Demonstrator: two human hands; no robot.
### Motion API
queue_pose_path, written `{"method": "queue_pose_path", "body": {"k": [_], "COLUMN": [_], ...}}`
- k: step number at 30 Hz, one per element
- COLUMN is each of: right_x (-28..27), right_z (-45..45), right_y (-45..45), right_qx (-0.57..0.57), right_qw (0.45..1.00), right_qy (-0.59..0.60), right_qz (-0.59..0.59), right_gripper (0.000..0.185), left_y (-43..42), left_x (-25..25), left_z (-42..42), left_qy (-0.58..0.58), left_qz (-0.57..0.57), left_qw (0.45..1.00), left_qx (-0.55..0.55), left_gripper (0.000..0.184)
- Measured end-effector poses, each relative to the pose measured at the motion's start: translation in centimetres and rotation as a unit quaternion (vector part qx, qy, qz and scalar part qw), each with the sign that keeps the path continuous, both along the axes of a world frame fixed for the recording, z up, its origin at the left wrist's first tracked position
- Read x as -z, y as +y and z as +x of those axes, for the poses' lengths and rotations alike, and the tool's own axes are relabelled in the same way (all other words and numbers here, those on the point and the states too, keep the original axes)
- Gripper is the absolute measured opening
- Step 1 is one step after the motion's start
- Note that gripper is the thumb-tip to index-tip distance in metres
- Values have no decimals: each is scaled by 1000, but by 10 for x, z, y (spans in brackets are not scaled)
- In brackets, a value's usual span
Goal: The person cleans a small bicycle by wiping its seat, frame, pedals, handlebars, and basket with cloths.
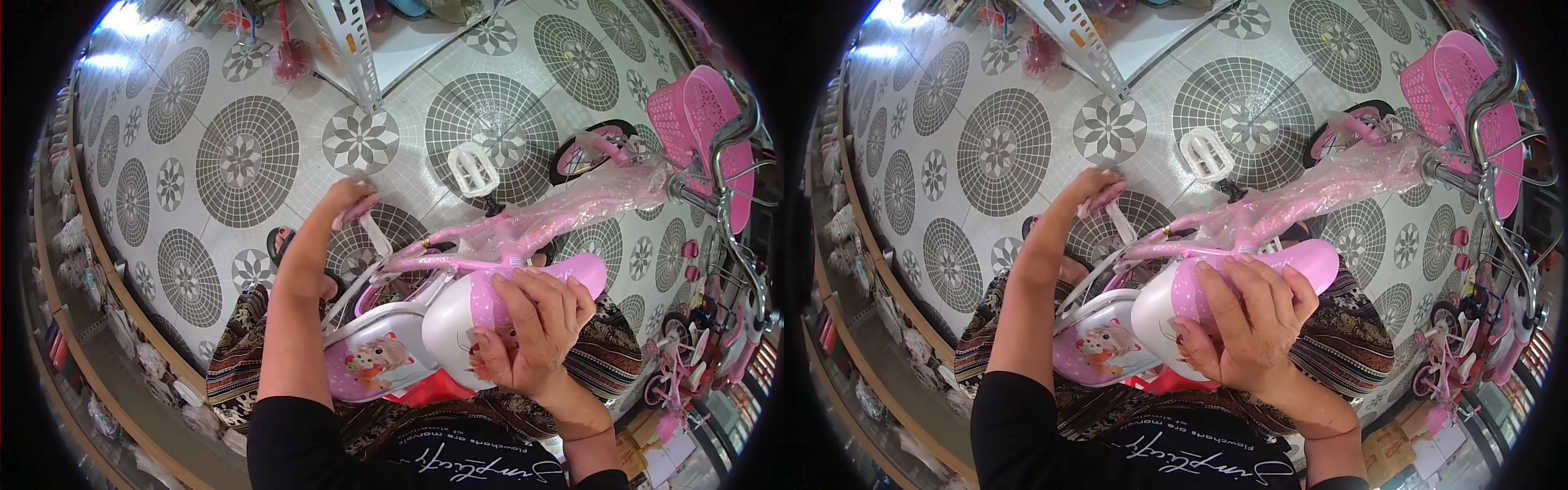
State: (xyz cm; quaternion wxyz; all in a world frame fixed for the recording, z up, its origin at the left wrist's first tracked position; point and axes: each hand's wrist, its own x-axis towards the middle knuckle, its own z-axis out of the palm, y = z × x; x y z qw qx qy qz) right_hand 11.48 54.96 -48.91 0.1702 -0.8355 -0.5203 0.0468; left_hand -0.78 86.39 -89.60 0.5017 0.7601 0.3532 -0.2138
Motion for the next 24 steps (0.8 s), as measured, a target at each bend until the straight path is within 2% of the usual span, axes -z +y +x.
{"method": "queue_pose_path", "body": {"k": [3, 5, 8, 9, 12, 15, 18, 21, 22, 24], "right_x": [0, 0, 0, 0, 1, 0, 4, 1, 1, -1], "right_z": [0, 0, 0, 0, 0, 1, 2, -1, -1, 0], "right_y": [0, 1, 1, 1, 1, 0, -2, -1, -1, -3], "right_qx": [2, 3, 7, 5, 6, 2, -5, -7, -9, -11], "right_qw": [1000, 1000, 1000, 1000, 1000, 1000, 999, 998, 998, 998], "right_qy": [-3, -3, 2, 2, -1, 3, -3, -4, -5, -8], "right_qz": [7, 11, 15, 17, 26, 23, 42, 60, 65, 66], "right_gripper": [48, 48, 47, 47, 46, 47, 47, 46, 46, 46], "left_y": [-36, -51, -92, -102, -115, -117, -107, -86, -86, -96], "left_x": [-66, -75, -140, -146, -92, -103, -105, -120, -157, -174], "left_z": [55, 78, 91, 86, 28, 5, -23, -39, -30, -22], "left_qy": [-14, -35, -68, -113, -210, -40, -124, -17, 5, -28], "left_qz": [173, 8, -116, 95, 266, 328, 172, -65, -115, 27], "left_qw": [985, 999, 991, 975, 897, 892, 963, 979, 982, 974], "left_qx": [-26, 12, 13, 168, 283, 309, 167, 194, 150, 223], "left_gripper": [36, 33, 23, 23, 29, 39, 40, 44, 51, 46]}}
